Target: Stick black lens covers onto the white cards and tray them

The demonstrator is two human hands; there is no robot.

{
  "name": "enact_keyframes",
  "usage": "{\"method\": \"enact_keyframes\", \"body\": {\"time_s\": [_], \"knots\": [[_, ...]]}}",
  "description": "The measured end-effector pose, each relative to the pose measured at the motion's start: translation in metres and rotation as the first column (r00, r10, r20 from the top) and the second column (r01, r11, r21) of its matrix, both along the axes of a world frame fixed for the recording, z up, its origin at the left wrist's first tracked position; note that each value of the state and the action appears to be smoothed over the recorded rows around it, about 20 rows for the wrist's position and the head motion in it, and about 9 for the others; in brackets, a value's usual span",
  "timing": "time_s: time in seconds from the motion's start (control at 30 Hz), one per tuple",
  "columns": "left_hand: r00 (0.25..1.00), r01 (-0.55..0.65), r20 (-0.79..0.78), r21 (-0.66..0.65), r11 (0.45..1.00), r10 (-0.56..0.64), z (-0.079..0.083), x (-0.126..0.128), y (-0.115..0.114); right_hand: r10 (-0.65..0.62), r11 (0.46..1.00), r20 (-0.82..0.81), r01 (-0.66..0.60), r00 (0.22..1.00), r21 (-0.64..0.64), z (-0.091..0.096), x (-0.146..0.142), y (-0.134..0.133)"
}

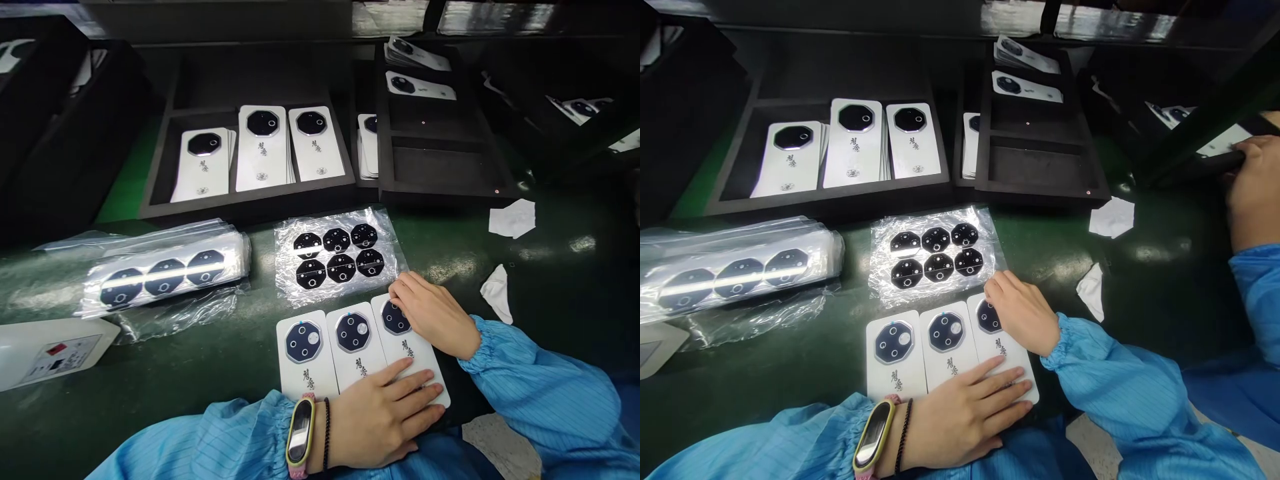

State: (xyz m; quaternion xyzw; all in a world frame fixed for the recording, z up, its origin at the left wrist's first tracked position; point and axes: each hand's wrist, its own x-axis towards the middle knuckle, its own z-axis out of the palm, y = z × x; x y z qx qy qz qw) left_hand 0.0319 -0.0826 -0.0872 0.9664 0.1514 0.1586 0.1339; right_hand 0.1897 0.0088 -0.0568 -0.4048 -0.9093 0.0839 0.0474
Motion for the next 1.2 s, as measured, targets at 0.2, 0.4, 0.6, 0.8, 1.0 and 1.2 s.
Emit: {"method": "enact_keyframes", "body": {"time_s": [0.2, 0.4, 0.6, 0.8, 1.0, 1.2], "knots": [[1.000, 0.001, -0.016, -0.027, 1.000, -0.002, 0.0003, 0.0007, -0.0015, 0.007, 0.990, 0.027, -0.011, 1.000, 0.138, -0.0042, -0.0011, -0.0045], [1.000, -0.009, -0.019, -0.045, 0.999, 0.008, 0.0021, -0.0001, -0.0011, 0.048, 0.966, 0.043, -0.057, 0.998, 0.254, -0.0062, -0.0009, -0.0070], [1.000, -0.018, -0.013, -0.042, 0.999, 0.018, 0.0031, 0.0004, -0.0002, 0.068, 0.963, 0.037, -0.075, 0.997, 0.259, -0.0036, -0.0005, -0.0084], [1.000, -0.009, -0.028, -0.054, 0.999, 0.007, 0.0024, 0.0002, -0.0011, 0.086, 0.955, 0.005, -0.084, 0.996, 0.284, -0.0047, 0.0011, -0.0081], [1.000, -0.004, -0.025, -0.040, 0.999, 0.003, 0.0040, 0.0000, 0.0002, 0.068, 0.965, -0.070, -0.048, 0.995, 0.256, -0.0069, 0.0028, -0.0066], [0.999, 0.015, -0.051, -0.056, 0.998, -0.018, 0.0038, 0.0000, -0.0002, 0.060, 0.976, -0.093, -0.039, 0.994, 0.214, -0.0082, 0.0038, -0.0047]]}}
